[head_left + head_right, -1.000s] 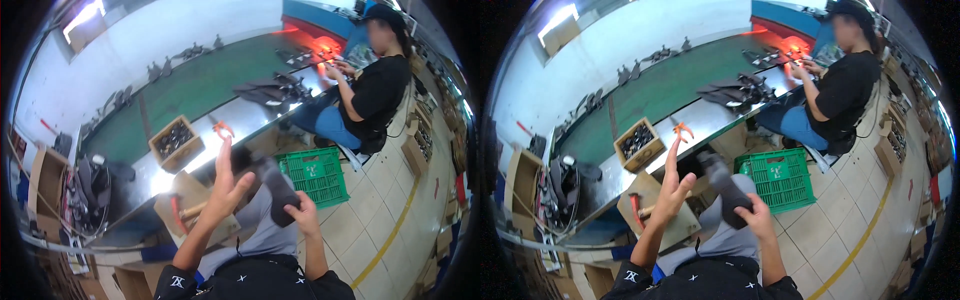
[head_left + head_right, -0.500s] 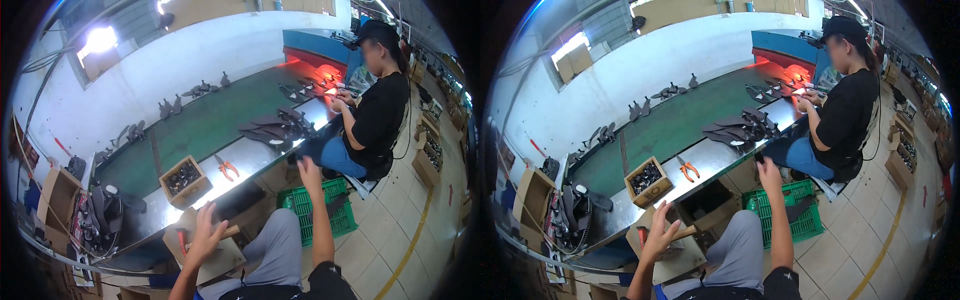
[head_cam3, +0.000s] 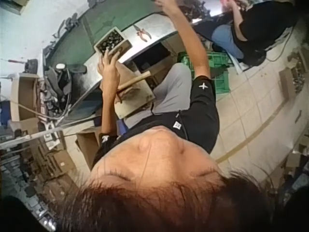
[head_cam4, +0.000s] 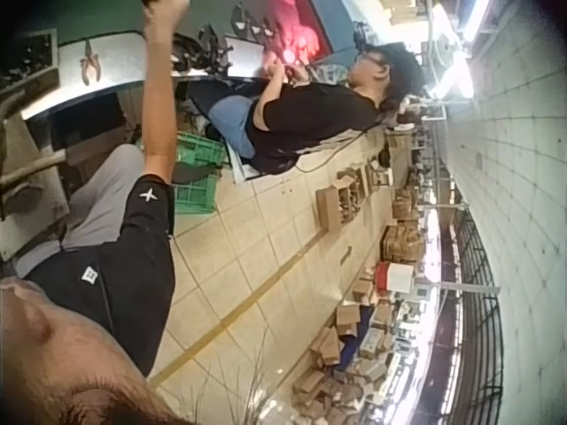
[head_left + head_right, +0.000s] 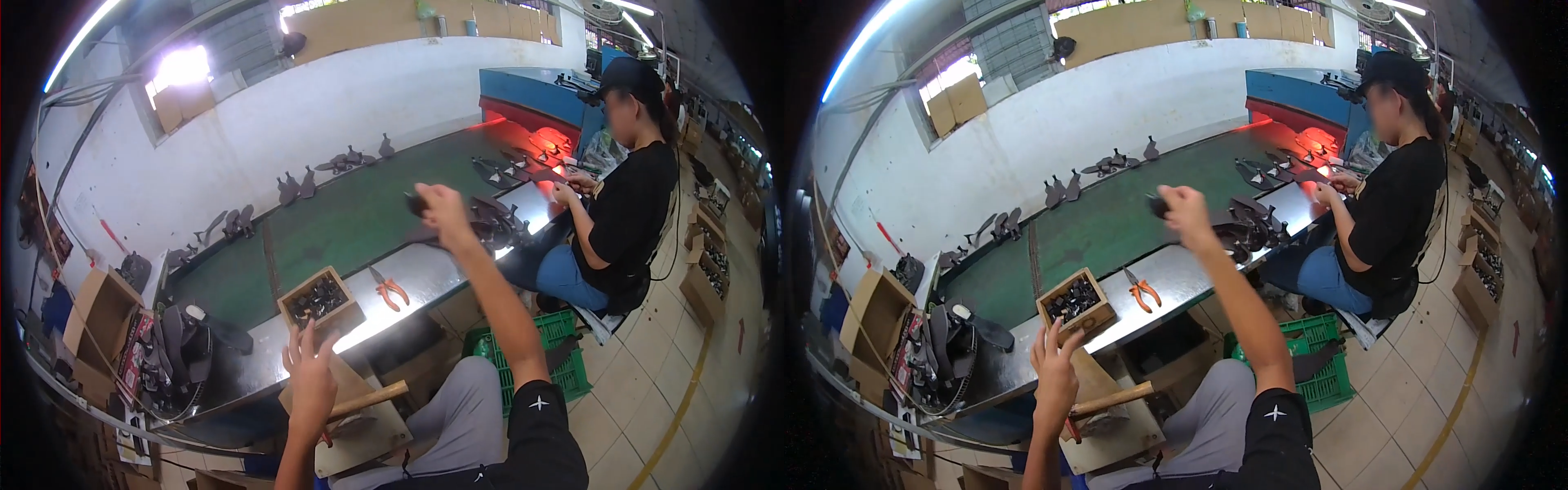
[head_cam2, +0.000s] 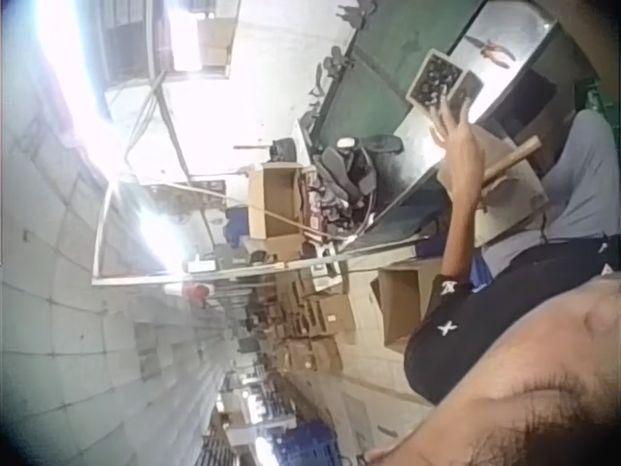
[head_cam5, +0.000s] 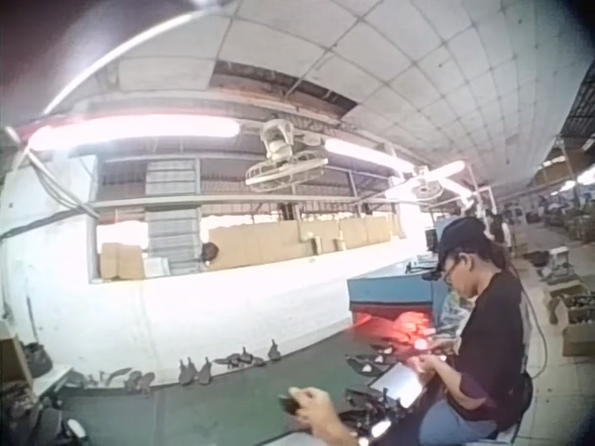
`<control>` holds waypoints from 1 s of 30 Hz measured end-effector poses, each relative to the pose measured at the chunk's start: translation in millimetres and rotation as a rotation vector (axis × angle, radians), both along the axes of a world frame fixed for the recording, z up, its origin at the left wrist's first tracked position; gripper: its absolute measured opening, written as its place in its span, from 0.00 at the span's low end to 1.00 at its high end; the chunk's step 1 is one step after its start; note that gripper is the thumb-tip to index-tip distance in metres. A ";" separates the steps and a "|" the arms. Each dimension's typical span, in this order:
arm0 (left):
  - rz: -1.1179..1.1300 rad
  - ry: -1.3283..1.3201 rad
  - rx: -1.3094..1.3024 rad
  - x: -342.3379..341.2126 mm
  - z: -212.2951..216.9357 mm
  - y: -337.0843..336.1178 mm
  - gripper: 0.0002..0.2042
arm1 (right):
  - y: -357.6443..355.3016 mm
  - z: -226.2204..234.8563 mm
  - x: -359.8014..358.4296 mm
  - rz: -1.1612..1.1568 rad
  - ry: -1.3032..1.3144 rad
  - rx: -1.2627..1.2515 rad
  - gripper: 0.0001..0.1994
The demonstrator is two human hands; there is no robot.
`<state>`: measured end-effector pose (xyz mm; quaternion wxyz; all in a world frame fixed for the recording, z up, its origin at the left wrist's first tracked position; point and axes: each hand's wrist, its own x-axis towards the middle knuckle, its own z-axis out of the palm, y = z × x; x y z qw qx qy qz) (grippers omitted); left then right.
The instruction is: Manually attaching components to a shoe upper using a hammer and pins.
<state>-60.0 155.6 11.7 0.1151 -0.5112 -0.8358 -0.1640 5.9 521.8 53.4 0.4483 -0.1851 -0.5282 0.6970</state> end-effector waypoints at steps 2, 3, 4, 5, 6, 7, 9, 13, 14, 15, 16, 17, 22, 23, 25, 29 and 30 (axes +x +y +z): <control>-0.029 -0.008 0.115 0.3 1.1 23.4 0.35 | -77.0 26.0 -1.7 0.136 0.013 0.045 0.14; -0.103 -0.143 0.324 -1.3 0.7 31.3 0.41 | -112.5 27.6 -1.9 0.310 0.020 0.118 0.15; -0.135 -0.294 0.422 0.2 5.5 37.3 0.50 | -146.7 21.0 -0.4 0.499 0.104 0.157 0.14; -0.152 -0.343 0.626 -2.8 3.5 33.7 0.40 | -187.0 29.5 10.0 0.680 0.067 0.144 0.11; -0.135 -0.636 0.758 -1.3 4.9 18.5 0.32 | -209.7 34.3 23.6 0.923 0.125 0.240 0.11; -0.108 -0.925 0.893 0.4 9.0 -3.5 0.25 | -220.9 38.1 39.8 1.034 0.048 0.313 0.13; -0.101 -0.647 0.727 -15.9 13.0 -53.2 0.16 | -232.5 5.6 43.1 0.829 -0.069 0.450 0.21; -0.108 -0.804 1.019 5.0 27.4 -83.1 0.38 | -251.3 -119.0 48.3 0.195 -0.525 1.131 0.48; -0.033 -0.791 1.109 10.0 28.9 -88.9 0.39 | -260.0 -131.5 60.6 0.304 -0.677 1.181 0.46; 0.023 -0.785 1.196 13.7 30.9 -88.9 0.40 | -264.0 -141.2 71.7 0.412 -0.841 1.169 0.41; 0.055 -0.842 1.230 16.9 32.5 -84.6 0.36 | -262.3 -149.6 84.7 0.510 -1.014 1.154 0.37; 0.088 -0.857 1.166 9.8 19.8 -88.1 0.26 | -257.0 -160.1 101.8 0.426 -0.915 1.197 0.31; 0.162 -0.610 0.619 -48.6 -93.8 -53.6 0.24 | -233.3 -176.7 186.0 0.115 -0.858 0.956 0.10; 0.208 -0.486 0.512 -55.6 -100.2 -38.2 0.28 | -233.1 -181.9 206.2 0.067 -0.819 0.898 0.09; 0.313 -0.254 0.444 -83.1 -130.2 -35.3 0.41 | -244.3 -187.1 251.0 0.028 -0.771 0.768 0.09; -0.022 -0.215 0.555 -130.2 -81.1 7.7 0.12 | -291.7 -223.6 299.1 -0.036 -0.780 0.322 0.08; -0.022 -0.276 0.455 -146.3 -74.1 25.0 0.08 | -309.0 -216.7 288.5 -0.029 -0.776 0.316 0.08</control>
